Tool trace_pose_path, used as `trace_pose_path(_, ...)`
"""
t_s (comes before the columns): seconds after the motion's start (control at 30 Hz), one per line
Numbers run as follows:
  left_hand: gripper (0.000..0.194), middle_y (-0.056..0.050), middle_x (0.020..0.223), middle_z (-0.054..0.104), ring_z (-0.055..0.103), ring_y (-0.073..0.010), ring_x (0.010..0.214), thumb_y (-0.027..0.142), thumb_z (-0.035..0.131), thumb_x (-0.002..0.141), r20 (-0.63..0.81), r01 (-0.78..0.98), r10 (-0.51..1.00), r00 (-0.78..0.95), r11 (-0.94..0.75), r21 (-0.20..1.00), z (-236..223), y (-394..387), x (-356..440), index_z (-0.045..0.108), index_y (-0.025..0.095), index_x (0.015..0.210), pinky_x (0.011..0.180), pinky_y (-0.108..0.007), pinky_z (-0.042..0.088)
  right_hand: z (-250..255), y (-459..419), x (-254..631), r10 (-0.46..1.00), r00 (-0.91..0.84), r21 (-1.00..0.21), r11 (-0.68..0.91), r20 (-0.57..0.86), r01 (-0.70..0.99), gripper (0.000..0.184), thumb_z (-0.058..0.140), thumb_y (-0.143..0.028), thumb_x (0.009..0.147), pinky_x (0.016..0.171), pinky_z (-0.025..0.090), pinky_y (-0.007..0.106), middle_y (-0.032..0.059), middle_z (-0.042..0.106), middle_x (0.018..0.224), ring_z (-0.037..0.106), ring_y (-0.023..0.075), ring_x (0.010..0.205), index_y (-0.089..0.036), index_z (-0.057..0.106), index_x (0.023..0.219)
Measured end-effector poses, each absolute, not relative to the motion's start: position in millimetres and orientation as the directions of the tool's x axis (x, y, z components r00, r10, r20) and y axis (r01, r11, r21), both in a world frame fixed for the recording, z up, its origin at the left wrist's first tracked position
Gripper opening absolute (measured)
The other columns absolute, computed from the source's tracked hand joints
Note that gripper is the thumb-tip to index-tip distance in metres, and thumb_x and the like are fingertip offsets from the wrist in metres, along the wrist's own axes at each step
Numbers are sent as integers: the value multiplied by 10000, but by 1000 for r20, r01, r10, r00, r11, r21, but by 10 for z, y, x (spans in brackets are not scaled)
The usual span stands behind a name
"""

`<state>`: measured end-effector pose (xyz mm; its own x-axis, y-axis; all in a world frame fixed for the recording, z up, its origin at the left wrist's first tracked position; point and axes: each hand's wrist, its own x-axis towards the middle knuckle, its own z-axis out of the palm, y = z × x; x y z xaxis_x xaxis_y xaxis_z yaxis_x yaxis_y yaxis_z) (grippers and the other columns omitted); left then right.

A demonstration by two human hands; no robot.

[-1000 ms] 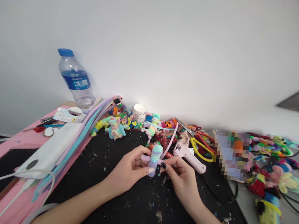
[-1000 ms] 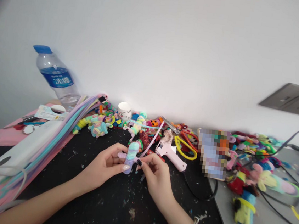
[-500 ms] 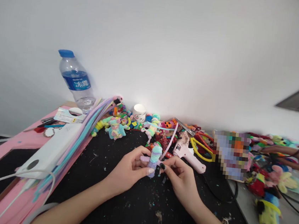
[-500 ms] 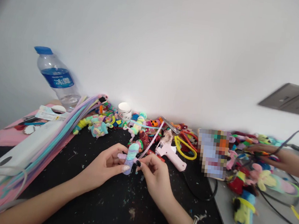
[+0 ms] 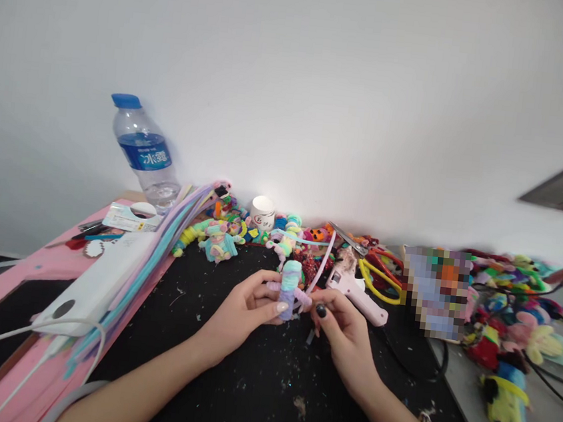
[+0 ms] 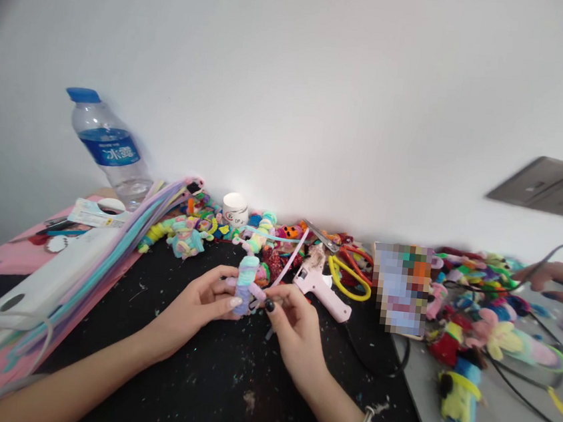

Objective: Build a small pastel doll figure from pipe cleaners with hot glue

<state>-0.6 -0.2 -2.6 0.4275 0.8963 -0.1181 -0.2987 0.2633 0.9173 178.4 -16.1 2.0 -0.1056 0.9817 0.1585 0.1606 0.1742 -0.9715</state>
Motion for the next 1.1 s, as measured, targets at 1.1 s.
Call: trace_pose_path(1.1,352,-5,917,565,545,-85,694,196,639,769,-169,-381,921,351,306,872,-20,107,-110,533,214,1104,700,-253,476,-58,-166,1840,984,-62,-970,175,167,169,254,369,-341,936,504,334,249,-11,489,657,422,117,550,-190,527,806)
